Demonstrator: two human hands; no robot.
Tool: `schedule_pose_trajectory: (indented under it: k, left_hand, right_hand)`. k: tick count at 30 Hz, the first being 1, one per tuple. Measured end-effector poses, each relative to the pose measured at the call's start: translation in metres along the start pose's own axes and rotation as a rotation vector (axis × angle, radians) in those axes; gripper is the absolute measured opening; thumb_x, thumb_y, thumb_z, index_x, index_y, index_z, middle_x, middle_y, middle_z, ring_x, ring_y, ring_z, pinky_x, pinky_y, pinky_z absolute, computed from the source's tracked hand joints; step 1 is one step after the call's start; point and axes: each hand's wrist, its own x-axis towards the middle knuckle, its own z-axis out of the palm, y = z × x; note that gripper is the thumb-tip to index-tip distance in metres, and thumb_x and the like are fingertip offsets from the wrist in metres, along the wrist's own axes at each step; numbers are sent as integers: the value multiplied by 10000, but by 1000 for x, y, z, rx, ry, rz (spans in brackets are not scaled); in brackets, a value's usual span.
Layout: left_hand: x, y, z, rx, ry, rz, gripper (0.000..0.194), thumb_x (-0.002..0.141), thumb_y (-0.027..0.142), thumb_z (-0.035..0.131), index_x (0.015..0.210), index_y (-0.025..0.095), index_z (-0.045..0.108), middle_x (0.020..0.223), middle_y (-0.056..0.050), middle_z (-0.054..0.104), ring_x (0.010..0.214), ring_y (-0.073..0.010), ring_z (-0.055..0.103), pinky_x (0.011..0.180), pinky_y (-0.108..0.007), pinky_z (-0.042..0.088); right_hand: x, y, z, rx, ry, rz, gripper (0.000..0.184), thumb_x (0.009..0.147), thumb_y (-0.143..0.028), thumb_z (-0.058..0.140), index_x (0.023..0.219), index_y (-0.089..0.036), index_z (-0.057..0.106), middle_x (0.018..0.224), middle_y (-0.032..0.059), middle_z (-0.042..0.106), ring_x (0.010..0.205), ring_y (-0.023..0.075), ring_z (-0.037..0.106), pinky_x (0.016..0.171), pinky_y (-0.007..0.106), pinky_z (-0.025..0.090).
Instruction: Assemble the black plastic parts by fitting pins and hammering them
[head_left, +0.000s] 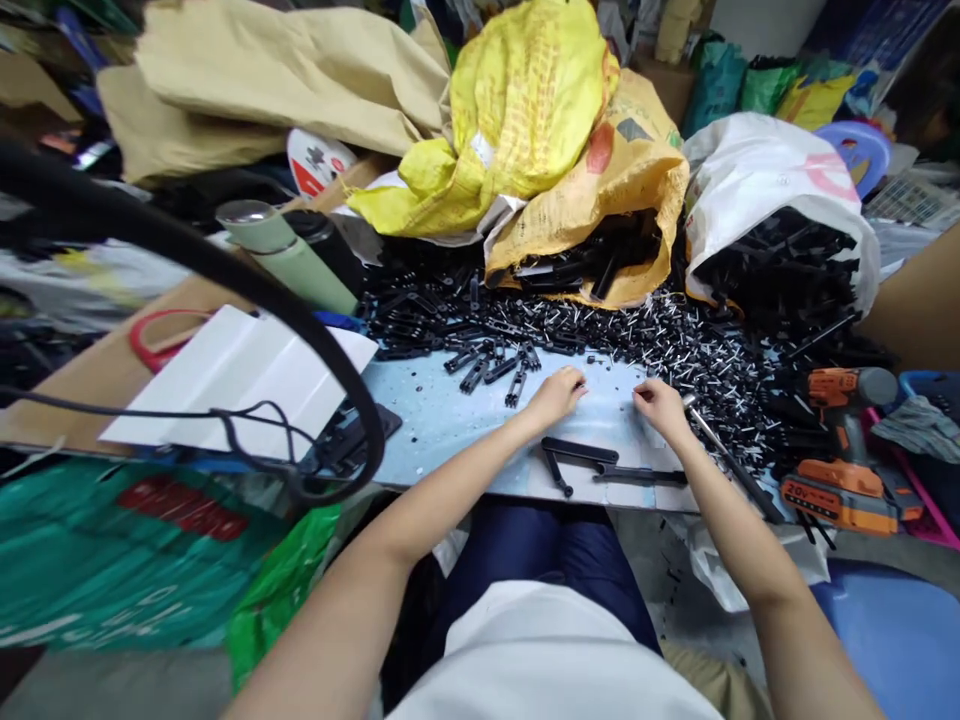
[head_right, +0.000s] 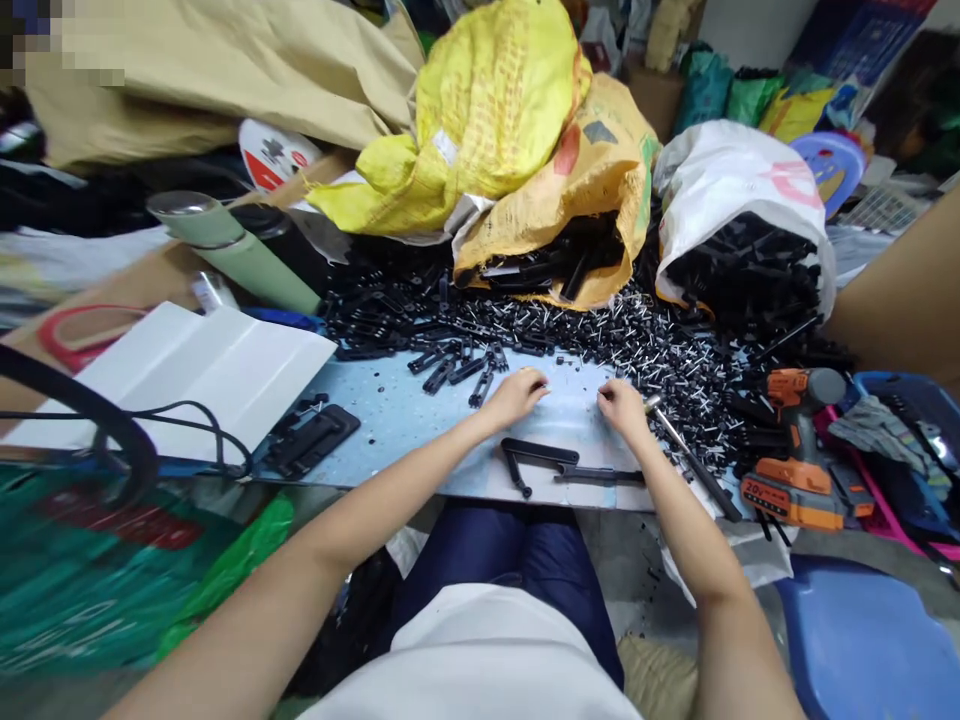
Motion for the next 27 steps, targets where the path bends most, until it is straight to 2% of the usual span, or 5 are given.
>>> schedule_pose_trajectory:
  k: [3,6,19,23,27]
  left_hand:
    - [-53,-12,-18,-146,28,-11,170,854,190,473,864,158,640,782,-49,610,779,-164,574,744,-293,461]
    - [-84,-14,-30,-163,-30,-34,207,861,187,450,868,151,654,767,-55,601,755,-161,578,730,-281,461]
    - [-78,19,-38,271,-347,80,266,815,18,356,852,111,602,910,-115,597,802,-183,611,727,-276,474]
    - [-90,11,-16,279,-241,29,168,863,150,431,886,132,597,855,-93,627,777,-187,617,716,-295,481]
    - [-105,7,1,266,18,139,302,881,331,450,1088,135,551,1101,-159,606,1054,-271,536,906,-457,393]
  right_hand:
    - [-41,0,9,422,68,-83,204,792,-347,534,771,-163,619,734,49,654,666,158,603,644,286,494]
    - [-68,-13,16,571,118,-132,276,787,-442,534,744,-180,608,726,50,650,661,160,601,628,292,498]
    - [-97,-23,14,85,70,-416,333,918,-313,344,860,-185,645,924,99,654,818,159,620,740,282,505]
    - [-103,-14,21,69,56,-405,329,919,-317,346,1010,-194,637,978,106,649,891,177,613,788,310,500]
    - [-106,1,25,-1,20,-488,381,909,-386,372,1157,-172,567,987,116,647,898,188,601,777,323,483]
